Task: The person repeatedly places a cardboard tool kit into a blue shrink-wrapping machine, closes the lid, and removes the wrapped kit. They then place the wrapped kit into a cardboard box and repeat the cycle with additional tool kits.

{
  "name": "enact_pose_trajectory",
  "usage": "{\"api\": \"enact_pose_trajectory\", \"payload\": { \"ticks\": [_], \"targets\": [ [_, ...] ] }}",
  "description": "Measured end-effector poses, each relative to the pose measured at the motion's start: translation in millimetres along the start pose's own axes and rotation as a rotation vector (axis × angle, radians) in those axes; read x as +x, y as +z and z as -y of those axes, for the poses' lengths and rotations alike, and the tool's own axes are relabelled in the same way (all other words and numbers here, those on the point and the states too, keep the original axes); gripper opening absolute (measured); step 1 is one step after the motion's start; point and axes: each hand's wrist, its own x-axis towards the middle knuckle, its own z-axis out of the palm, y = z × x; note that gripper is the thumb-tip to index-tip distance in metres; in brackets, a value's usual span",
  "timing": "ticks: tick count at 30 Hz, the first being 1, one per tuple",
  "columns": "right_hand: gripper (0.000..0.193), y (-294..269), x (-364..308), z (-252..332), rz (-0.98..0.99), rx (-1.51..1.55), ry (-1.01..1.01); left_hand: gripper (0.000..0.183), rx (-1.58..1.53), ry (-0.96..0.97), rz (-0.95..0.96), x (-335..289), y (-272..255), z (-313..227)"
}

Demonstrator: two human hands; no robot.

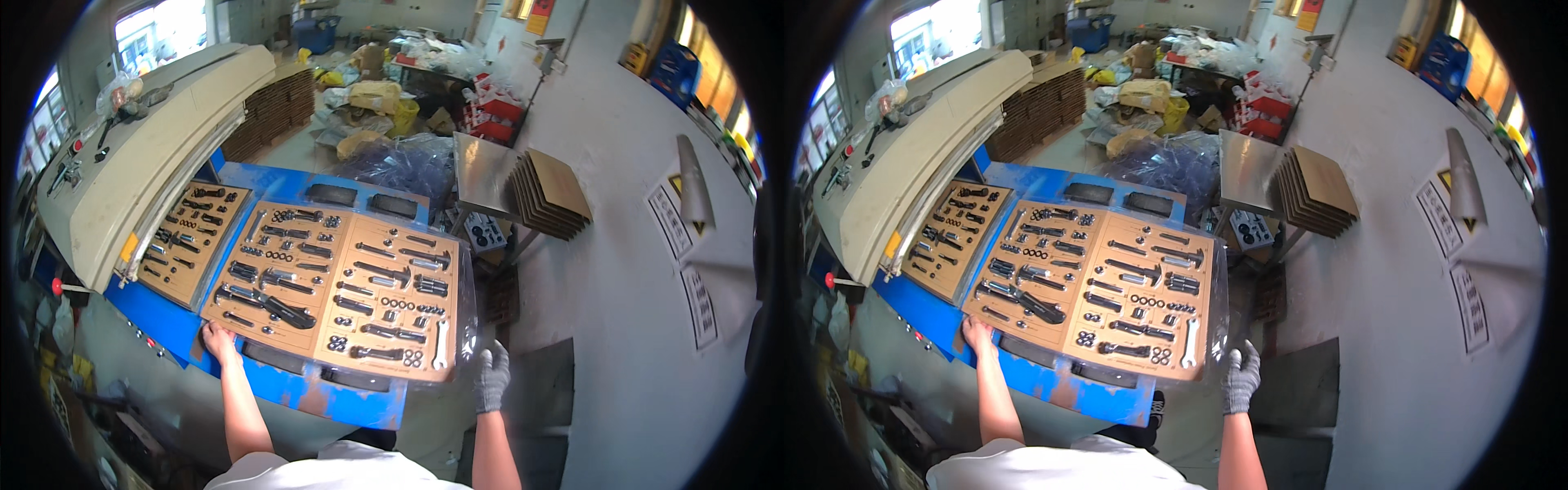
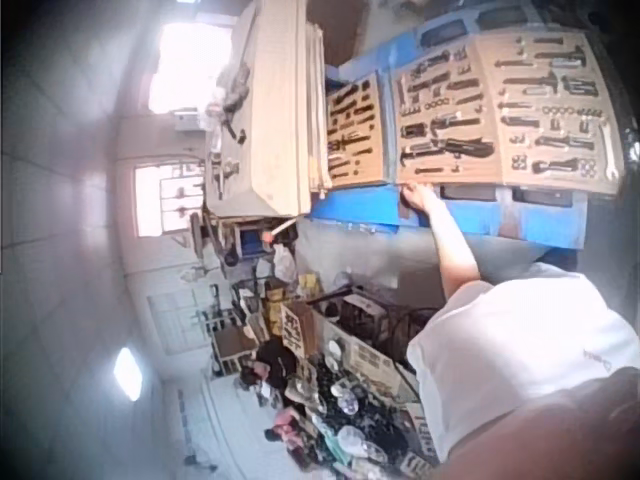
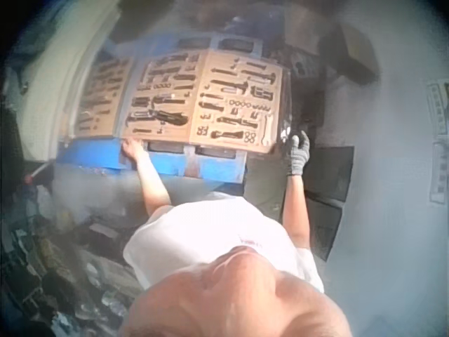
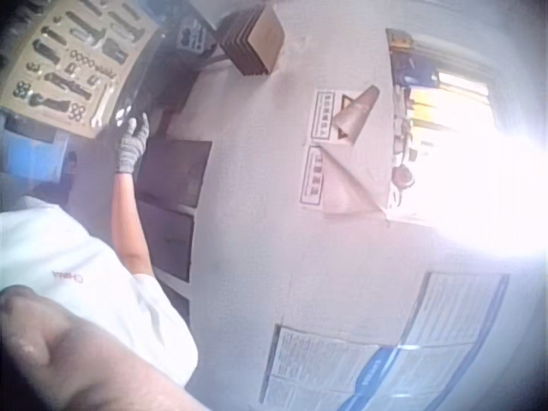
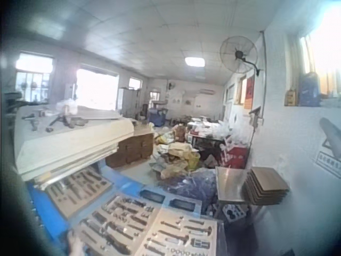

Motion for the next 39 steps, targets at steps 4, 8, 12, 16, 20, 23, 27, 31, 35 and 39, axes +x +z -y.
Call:
{"api": "enact_pose_trajectory", "payload": {
  "ticks": [4,8,12,16,20,23,27,31,35,39],
  "targets": [
    [0.042,36,92,-26,0.326,0.322,0.406,0.031,0.039,0.087,-0.024,-2,2,-2],
    [0.032,45,130,-5,0.723,0.369,0.526,0.029,0.067,0.049,-0.037,-33,-20,-15],
    [0.028,64,185,40,0.847,0.27,0.38,0.026,0.23,0.042,-0.174,-122,-48,-33],
    [0.017,151,299,61,1.122,-0.022,-0.167,0.025,0.275,-0.042,-0.371,-257,-39,-22],
    [0.021,319,381,102,1.275,-0.298,-0.34,0.026,0.156,-0.159,-0.501,-383,26,15],
    [0.026,403,343,156,1.083,-0.604,-0.987,0.026,-0.011,-0.235,-0.585,-435,96,44],
    [0.04,360,191,182,1.528,0.077,-1.336,0.026,-0.155,-0.305,-0.7,-454,149,49],
    [0.06,314,112,179,2.027,-0.373,-1.768,0.025,-0.146,-0.184,-0.784,-458,155,47],
    [0.048,311,103,179,2.048,-0.357,-1.571,0.025,-0.158,-0.174,-0.694,-462,137,55],
    [0.035,243,44,165,2.262,0.074,-1.547,0.029,-0.112,-0.19,-0.619,-463,122,64]
  ]
}}
